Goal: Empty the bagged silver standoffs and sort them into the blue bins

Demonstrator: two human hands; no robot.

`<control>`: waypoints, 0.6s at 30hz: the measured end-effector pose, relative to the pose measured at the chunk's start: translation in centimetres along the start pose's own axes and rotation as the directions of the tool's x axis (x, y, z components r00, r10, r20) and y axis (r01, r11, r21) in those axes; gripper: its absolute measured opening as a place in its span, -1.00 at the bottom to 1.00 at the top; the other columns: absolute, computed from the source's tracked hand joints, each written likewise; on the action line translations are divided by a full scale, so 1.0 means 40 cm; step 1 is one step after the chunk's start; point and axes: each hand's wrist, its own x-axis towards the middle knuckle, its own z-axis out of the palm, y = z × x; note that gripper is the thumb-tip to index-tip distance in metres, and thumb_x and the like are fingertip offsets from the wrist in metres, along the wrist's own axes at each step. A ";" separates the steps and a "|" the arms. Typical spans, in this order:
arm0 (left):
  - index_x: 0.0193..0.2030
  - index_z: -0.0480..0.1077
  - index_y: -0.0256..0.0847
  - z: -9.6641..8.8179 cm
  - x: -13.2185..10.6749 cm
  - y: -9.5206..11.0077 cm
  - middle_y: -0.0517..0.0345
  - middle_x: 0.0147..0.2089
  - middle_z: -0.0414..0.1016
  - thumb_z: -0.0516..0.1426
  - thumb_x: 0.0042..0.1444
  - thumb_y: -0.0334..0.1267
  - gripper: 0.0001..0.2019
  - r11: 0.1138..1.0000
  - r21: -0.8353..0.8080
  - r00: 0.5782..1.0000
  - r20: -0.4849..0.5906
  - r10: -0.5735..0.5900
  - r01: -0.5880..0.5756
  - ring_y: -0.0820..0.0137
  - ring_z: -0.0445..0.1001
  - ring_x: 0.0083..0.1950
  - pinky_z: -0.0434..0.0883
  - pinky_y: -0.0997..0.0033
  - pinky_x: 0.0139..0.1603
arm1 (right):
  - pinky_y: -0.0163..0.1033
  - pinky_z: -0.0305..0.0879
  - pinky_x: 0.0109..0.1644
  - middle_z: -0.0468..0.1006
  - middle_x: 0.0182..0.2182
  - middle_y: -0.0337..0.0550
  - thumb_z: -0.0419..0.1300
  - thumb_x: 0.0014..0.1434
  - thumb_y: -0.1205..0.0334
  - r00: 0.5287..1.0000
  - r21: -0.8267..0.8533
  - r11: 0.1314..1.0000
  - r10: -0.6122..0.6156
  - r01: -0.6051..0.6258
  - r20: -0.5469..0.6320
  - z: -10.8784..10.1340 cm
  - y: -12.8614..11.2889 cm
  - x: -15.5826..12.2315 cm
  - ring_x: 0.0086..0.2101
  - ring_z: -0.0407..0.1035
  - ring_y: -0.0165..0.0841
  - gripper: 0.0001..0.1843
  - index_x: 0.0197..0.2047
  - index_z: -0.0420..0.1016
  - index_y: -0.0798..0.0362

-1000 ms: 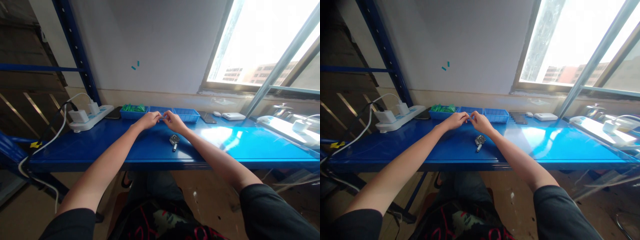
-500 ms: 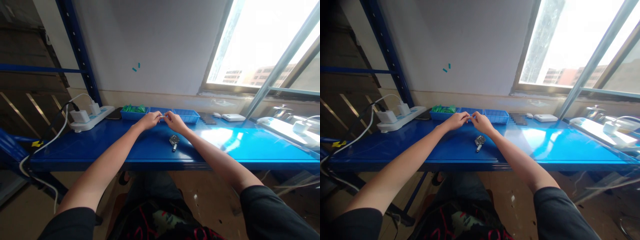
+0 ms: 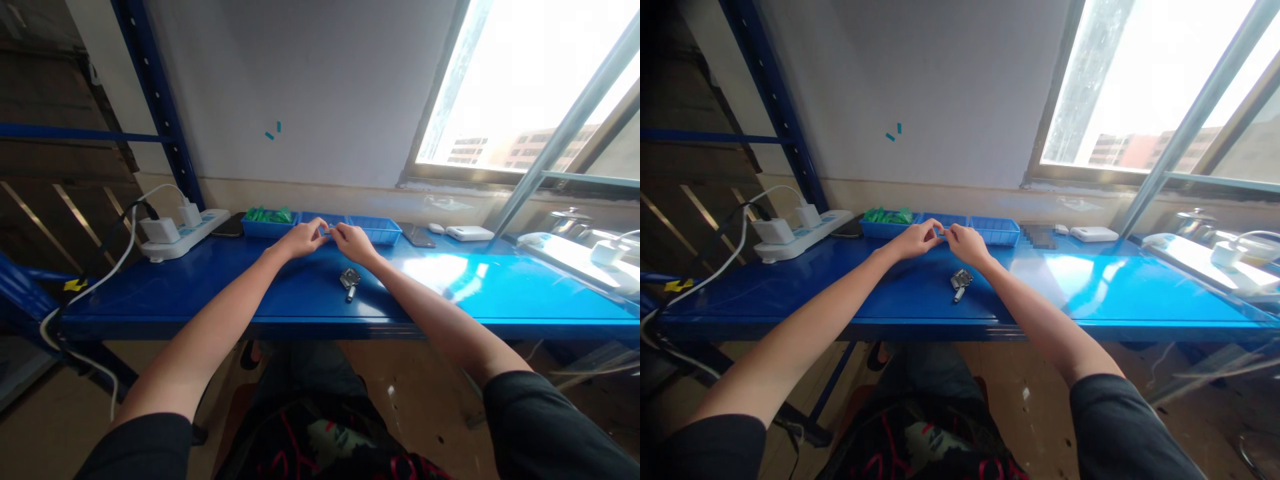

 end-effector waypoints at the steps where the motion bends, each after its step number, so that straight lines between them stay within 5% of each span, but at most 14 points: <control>1: -0.05 0.33 -0.17 0.001 0.000 0.000 0.16 -0.35 0.51 0.07 0.14 -0.10 -0.71 1.000 -0.004 1.000 -0.002 0.004 -0.004 0.35 0.46 -0.33 0.32 0.43 -0.31 | -0.32 0.02 -0.42 0.47 -0.54 -0.19 -0.03 0.27 0.09 1.000 -0.004 1.000 0.000 0.000 0.003 0.000 -0.001 0.000 -0.50 0.30 -0.38 -0.65 -0.49 0.36 0.02; 4: -0.13 0.36 -0.18 0.001 0.000 0.000 0.13 -0.35 0.51 0.05 0.16 -0.10 -0.76 1.000 0.008 1.000 -0.001 0.011 -0.011 0.33 0.47 -0.33 0.31 0.43 -0.33 | -0.32 0.03 -0.41 0.47 -0.54 -0.19 -0.04 0.28 0.09 1.000 0.025 1.000 -0.007 0.007 0.004 0.002 -0.002 -0.001 -0.48 0.31 -0.38 -0.66 -0.46 0.36 0.02; 9: -0.24 0.38 -0.17 0.001 0.002 -0.004 0.12 -0.35 0.53 -0.08 0.24 -0.11 -0.72 1.000 0.014 1.000 0.013 0.012 -0.012 0.32 0.47 -0.29 0.31 0.41 -0.27 | -0.35 0.09 -0.39 0.43 -0.56 -0.31 0.05 0.21 0.16 0.999 0.136 0.990 -0.047 0.046 0.003 0.007 0.000 -0.005 -0.49 0.31 -0.40 -0.79 -0.10 0.35 0.01; 18: -0.25 0.39 -0.17 0.003 0.001 -0.007 0.13 -0.37 0.52 -0.09 0.24 -0.13 -0.72 1.000 0.022 0.998 0.063 -0.006 0.004 0.33 0.46 -0.32 0.30 0.42 -0.30 | -0.33 0.08 -0.37 0.54 -0.43 -0.17 0.02 0.24 0.16 0.998 0.042 0.999 -0.031 0.029 0.059 0.013 0.007 -0.001 -0.42 0.37 -0.35 -0.81 -0.22 0.42 0.02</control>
